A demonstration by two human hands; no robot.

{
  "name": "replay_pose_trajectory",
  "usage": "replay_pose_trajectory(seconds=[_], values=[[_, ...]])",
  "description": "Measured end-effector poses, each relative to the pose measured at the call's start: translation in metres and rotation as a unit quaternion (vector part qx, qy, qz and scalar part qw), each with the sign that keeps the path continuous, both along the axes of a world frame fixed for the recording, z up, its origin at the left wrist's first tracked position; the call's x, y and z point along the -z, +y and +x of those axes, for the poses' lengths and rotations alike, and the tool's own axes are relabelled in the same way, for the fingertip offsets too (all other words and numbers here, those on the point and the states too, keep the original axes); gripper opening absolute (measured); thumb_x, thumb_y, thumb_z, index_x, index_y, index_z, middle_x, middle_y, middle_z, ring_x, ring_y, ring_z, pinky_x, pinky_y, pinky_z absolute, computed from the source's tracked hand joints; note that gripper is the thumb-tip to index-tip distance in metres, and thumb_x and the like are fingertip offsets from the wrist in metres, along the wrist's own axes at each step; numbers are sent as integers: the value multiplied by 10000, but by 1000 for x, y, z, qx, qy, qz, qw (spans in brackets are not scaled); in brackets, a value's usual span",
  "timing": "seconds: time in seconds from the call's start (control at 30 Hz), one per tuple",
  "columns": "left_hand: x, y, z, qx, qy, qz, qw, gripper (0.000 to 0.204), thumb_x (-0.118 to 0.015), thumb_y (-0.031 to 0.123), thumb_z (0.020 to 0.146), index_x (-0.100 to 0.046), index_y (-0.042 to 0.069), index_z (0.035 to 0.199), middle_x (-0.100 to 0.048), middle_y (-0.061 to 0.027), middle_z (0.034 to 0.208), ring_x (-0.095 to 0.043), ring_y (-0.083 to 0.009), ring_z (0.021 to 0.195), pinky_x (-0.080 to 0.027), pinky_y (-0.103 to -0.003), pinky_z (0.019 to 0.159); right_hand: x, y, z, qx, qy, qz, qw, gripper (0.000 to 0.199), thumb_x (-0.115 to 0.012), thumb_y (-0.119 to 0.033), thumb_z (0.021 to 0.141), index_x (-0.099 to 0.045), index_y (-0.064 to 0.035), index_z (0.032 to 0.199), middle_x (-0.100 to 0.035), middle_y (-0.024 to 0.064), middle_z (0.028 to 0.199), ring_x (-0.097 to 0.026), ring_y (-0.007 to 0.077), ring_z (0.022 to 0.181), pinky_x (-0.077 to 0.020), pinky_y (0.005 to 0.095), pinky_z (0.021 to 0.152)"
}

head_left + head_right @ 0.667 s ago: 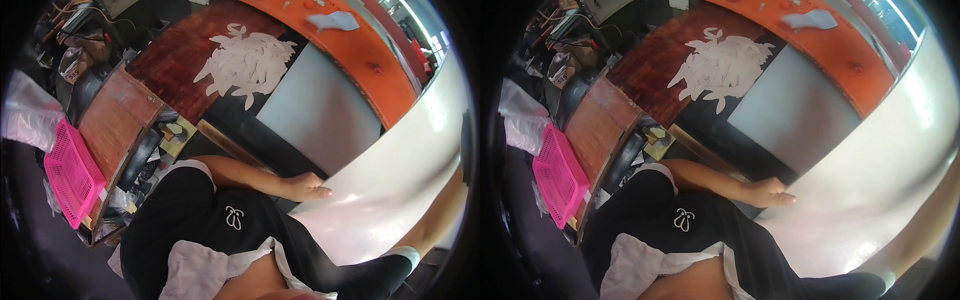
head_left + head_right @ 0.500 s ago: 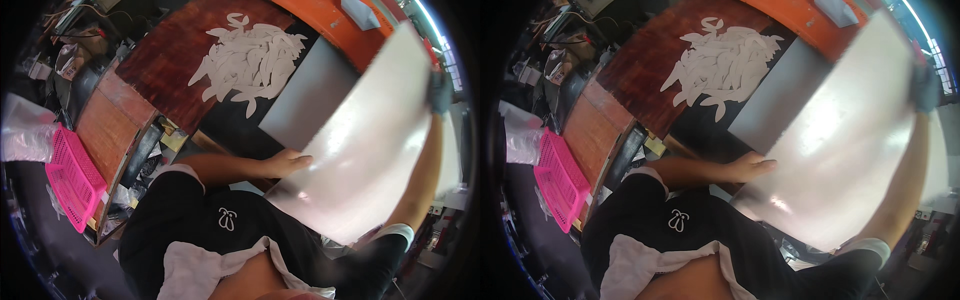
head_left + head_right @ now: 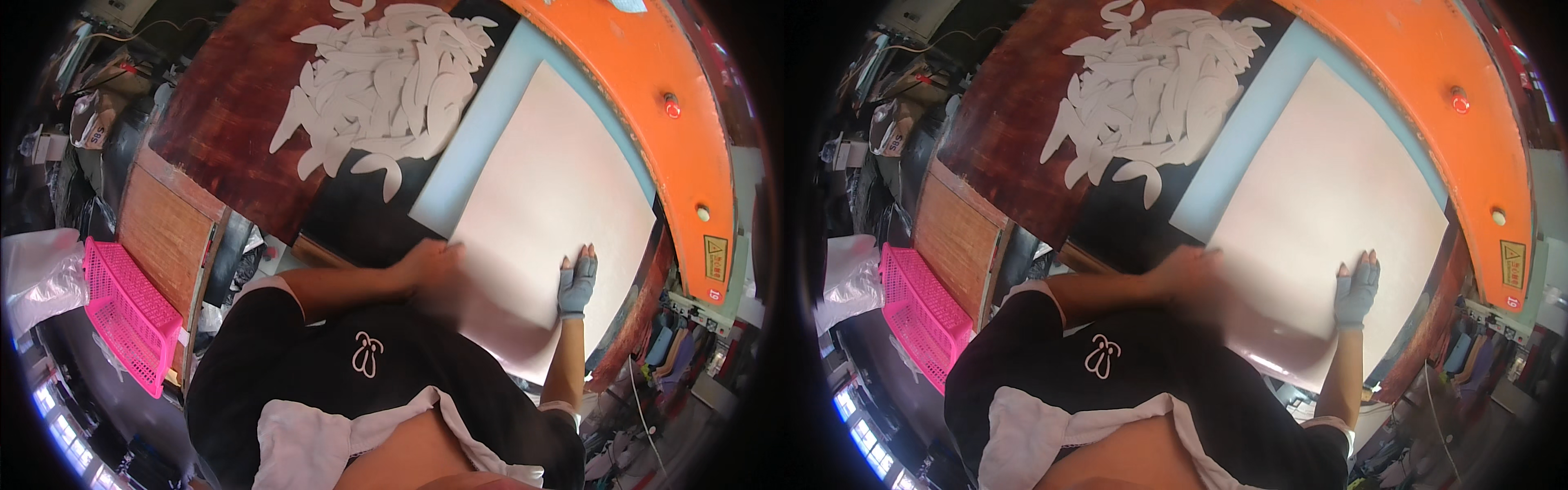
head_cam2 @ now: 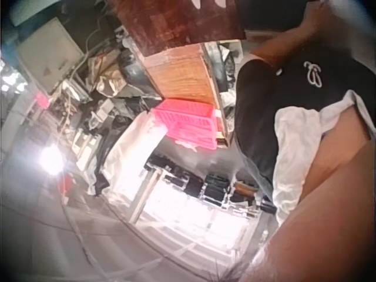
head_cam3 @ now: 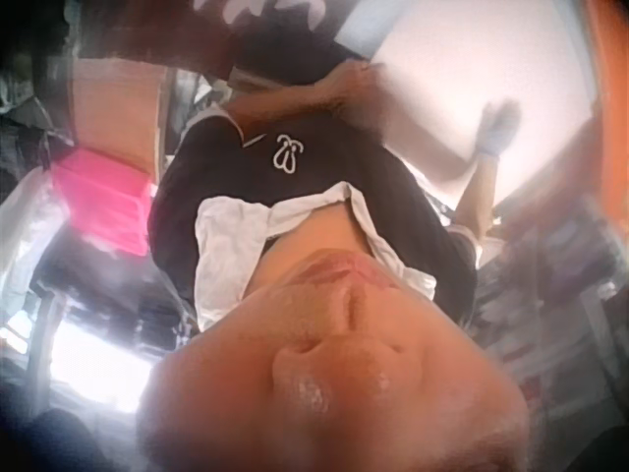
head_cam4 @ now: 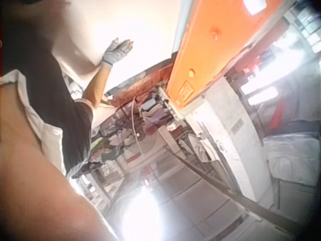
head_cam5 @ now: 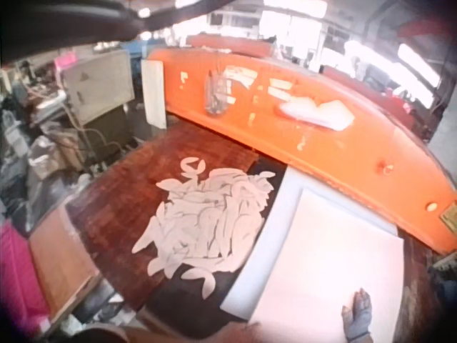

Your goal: The person operates a hydraulic die-cutting machine to cut shapes from a sheet of material. They place the material under the press, activate the machine, remove the cut sheet, and peel away the excess material to reveal the cut shapes.

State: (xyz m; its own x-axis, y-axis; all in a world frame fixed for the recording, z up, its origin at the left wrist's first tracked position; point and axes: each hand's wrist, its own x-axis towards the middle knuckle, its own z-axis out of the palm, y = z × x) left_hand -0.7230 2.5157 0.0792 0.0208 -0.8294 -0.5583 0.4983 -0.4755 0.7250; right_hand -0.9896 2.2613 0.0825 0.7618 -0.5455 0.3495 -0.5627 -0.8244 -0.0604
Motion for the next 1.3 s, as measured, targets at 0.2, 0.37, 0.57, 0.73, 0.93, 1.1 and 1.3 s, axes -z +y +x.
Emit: replay_pose_trajectory(seconds=[0.2, 0.37, 0.57, 0.73, 0.93, 1.1, 1.3], values=[[-6, -23, 37, 34, -384, -85, 919, 304, -535, 321, 895, -564, 26, 959, -609, -101, 806, -602, -232, 753, -468, -354, 647, 10, -34, 19, 1, -6, -41, 999, 490, -567, -244, 879, -475, 86, 1229, -467, 291, 1275, -432, 448, 1187, -359, 476, 996], [-22, -11, 87, -156, -707, -94, 684, 385, -694, 192, 760, -541, 87, 1096, -591, -98, 977, -612, -264, 856, -493, -369, 695, 8, -68, 42, 3, -17, -32, 999, 478, -575, -258, 873, -492, 60, 1220, -480, 284, 1259, -449, 447, 1166, -372, 476, 984], [5, -21, 123, -39, -789, -55, 611, 383, -720, 251, 726, -540, 91, 1025, -542, -82, 937, -602, -303, 830, -492, -407, 673, 13, -104, 54, -1, -23, -41, 999, 498, -586, -304, 862, -500, 35, 1216, -491, 260, 1260, -461, 419, 1168, -394, 458, 972], [11, -21, 129, -16, -789, -95, 607, 222, -653, 227, 790, -585, 44, 897, -577, -101, 897, -581, -326, 798, -477, -405, 695, 19, -113, 54, 12, -24, -34, 999, 516, -601, -325, 848, -501, 16, 1222, -487, 248, 1272, -457, 406, 1180, -387, 454, 985], [-43, -7, 108, -205, -441, -198, 851, 204, -566, 197, 876, -621, 17, 800, -598, -47, 694, -529, -156, 614, -410, -299, 576, 22, -118, 53, 42, 5, -46, 998, 516, -604, -305, 847, -501, 17, 1236, -470, 222, 1303, -462, 358, 1194, -384, 406, 1000], [-93, -4, 66, -191, -298, -285, 891, 266, -549, 224, 916, -623, 16, 769, -549, 35, 648, -421, -37, 570, -341, -212, 524, 27, -124, 54, 60, 16, -56, 996, 588, -555, -430, 847, -491, -17, 1260, -455, 200, 1329, -421, 357, 1226, -364, 473, 988], [-126, -4, 17, -191, -244, -297, 903, 249, -555, 225, 916, -633, 8, 821, -589, 5, 683, -418, -25, 501, -337, -194, 467, 19, -118, 59, 92, 64, -32, 993, 633, -496, -484, 861, -470, -17, 1288, -426, 186, 1365, -379, 331, 1262, -341, 462, 1004]])
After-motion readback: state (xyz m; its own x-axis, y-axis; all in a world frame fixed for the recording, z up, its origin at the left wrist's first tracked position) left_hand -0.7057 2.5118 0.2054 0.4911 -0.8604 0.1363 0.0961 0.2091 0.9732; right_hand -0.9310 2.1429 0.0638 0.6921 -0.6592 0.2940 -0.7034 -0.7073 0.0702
